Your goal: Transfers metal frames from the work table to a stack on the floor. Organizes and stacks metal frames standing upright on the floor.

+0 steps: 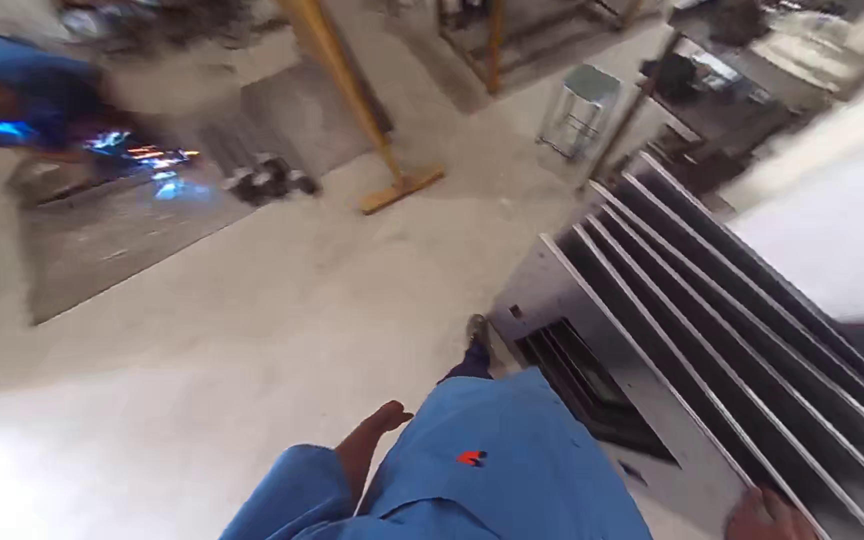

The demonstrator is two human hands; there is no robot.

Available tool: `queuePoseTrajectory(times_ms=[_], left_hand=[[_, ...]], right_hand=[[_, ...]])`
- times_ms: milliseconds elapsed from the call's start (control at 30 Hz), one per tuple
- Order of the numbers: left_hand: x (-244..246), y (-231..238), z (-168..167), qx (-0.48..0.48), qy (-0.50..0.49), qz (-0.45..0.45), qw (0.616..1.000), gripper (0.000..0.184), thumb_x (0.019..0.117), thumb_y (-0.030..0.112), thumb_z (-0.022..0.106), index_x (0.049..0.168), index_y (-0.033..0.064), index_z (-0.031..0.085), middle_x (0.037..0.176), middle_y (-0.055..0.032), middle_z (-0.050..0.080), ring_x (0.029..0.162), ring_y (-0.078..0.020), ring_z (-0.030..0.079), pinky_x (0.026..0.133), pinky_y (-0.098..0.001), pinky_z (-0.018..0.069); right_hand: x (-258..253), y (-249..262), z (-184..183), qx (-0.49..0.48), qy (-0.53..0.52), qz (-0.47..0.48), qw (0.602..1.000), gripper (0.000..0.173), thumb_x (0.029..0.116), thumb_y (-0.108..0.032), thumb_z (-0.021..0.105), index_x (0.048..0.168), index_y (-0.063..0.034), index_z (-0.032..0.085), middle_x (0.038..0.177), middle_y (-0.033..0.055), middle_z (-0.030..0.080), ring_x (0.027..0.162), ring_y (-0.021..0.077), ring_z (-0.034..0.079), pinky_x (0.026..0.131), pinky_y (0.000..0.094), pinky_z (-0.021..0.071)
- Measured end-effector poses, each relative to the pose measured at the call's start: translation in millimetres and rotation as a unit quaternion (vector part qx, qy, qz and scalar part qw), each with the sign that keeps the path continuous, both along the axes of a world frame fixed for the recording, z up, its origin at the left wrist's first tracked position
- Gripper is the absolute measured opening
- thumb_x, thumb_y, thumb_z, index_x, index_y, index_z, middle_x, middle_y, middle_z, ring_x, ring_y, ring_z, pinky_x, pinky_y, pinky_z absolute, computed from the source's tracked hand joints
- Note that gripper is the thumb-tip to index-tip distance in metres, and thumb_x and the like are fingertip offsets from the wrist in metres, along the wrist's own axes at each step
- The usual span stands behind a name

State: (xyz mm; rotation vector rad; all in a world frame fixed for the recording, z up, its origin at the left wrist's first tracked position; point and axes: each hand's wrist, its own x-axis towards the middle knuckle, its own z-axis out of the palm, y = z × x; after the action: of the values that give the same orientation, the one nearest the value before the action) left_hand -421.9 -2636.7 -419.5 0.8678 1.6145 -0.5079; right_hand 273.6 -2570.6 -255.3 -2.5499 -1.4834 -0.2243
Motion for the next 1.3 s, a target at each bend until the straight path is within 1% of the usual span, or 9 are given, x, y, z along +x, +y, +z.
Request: queuePoseTrajectory(times_ms=[133,233,333,433,533,700,867,1000,1300], left_hand=[[46,82,7,0.092,-0.052,-0.002,0.994,0.043,0.1044,0.026,0.059,0.141,0.0033,0.059,0.132,-0.0255,0.065,0.126,-0.0407,0.061,0.109,-0.0587,0.0459],[65,156,18,0.152,-0.027,-0.121,0.98,0.051,0.1038,0.033,0.057,0.148,0.0085,0.054,0.133,-0.024,0.065,0.126,-0.0426,0.061,0.107,-0.0649,0.0456],[100,222,61,0.237,-0.041,-0.162,0.957,0.051,0.107,0.037,0.051,0.147,0.006,0.053,0.134,-0.0232,0.064,0.126,-0.0423,0.061,0.108,-0.0648,0.0443],[150,272,105,0.337,-0.098,-0.183,0.918,0.049,0.1081,0.035,0.049,0.148,0.0062,0.053,0.138,-0.0202,0.062,0.127,-0.0369,0.062,0.111,-0.0582,0.0456],[205,297,139,0.462,-0.152,-0.221,0.845,0.046,0.1059,0.032,0.054,0.145,0.0072,0.056,0.143,-0.019,0.058,0.131,-0.0345,0.058,0.112,-0.0527,0.0451],[280,294,169,0.606,-0.163,-0.3,0.718,0.06,0.0994,0.037,0.062,0.155,0.0219,0.046,0.166,-0.0076,0.035,0.153,-0.0337,0.032,0.122,-0.0573,0.0287],[296,289,154,0.61,-0.163,-0.354,0.69,0.072,0.0968,0.04,0.065,0.16,0.0215,0.037,0.171,-0.0047,0.025,0.158,-0.0324,0.018,0.124,-0.0631,0.0164],[278,263,133,0.656,-0.164,-0.326,0.661,0.064,0.1003,0.043,0.06,0.158,0.0228,0.042,0.168,-0.0033,0.032,0.158,-0.0308,0.021,0.124,-0.0647,0.0158],[206,186,98,0.722,-0.156,-0.317,0.595,0.066,0.0962,0.034,0.064,0.157,0.0192,0.043,0.166,-0.0085,0.035,0.154,-0.0356,0.03,0.121,-0.0664,0.0215]], right_hand=[[5,5,-5,0.022,0.045,-0.001,0.999,0.041,0.1032,-0.039,0.059,0.12,-0.0037,0.073,0.127,0.03,0.066,0.125,0.0501,0.06,0.107,0.0671,0.0438],[10,3,-8,0.005,0.064,0.011,0.998,0.047,0.1039,-0.046,0.054,0.121,-0.0065,0.073,0.124,0.0266,0.068,0.124,0.0477,0.061,0.106,0.0659,0.0437],[14,6,3,-0.031,0.099,0.011,0.995,0.051,0.1033,-0.05,0.054,0.121,-0.0065,0.073,0.121,0.0259,0.069,0.119,0.0472,0.062,0.103,0.0654,0.0455],[19,14,18,-0.09,0.13,-0.002,0.987,0.051,0.1004,-0.052,0.06,0.118,-0.0062,0.075,0.118,0.0249,0.07,0.117,0.0465,0.063,0.102,0.0667,0.0453],[26,23,26,-0.138,0.152,-0.005,0.979,0.051,0.0995,-0.053,0.062,0.116,-0.0062,0.075,0.117,0.0242,0.071,0.116,0.0449,0.064,0.101,0.0678,0.0456],[37,24,27,-0.174,0.187,0.03,0.966,0.045,0.1,-0.045,0.065,0.111,-0.0022,0.075,0.11,0.0237,0.071,0.11,0.0423,0.067,0.1,0.0658,0.0477],[32,16,37,-0.208,0.246,0.034,0.946,0.038,0.0977,-0.037,0.072,0.106,-0.0003,0.074,0.103,0.0227,0.072,0.101,0.039,0.069,0.095,0.0634,0.0506],[16,-7,40,-0.217,0.272,0.016,0.938,0.032,0.0932,-0.033,0.078,0.095,-0.0013,0.076,0.086,0.0182,0.073,0.083,0.0334,0.069,0.082,0.0608,0.0534],[-67,-80,55,-0.221,0.271,-0.047,0.936,0.029,0.0877,-0.03,0.084,0.093,-0.0023,0.078,0.087,0.0176,0.074,0.083,0.0338,0.07,0.082,0.0608,0.054]])
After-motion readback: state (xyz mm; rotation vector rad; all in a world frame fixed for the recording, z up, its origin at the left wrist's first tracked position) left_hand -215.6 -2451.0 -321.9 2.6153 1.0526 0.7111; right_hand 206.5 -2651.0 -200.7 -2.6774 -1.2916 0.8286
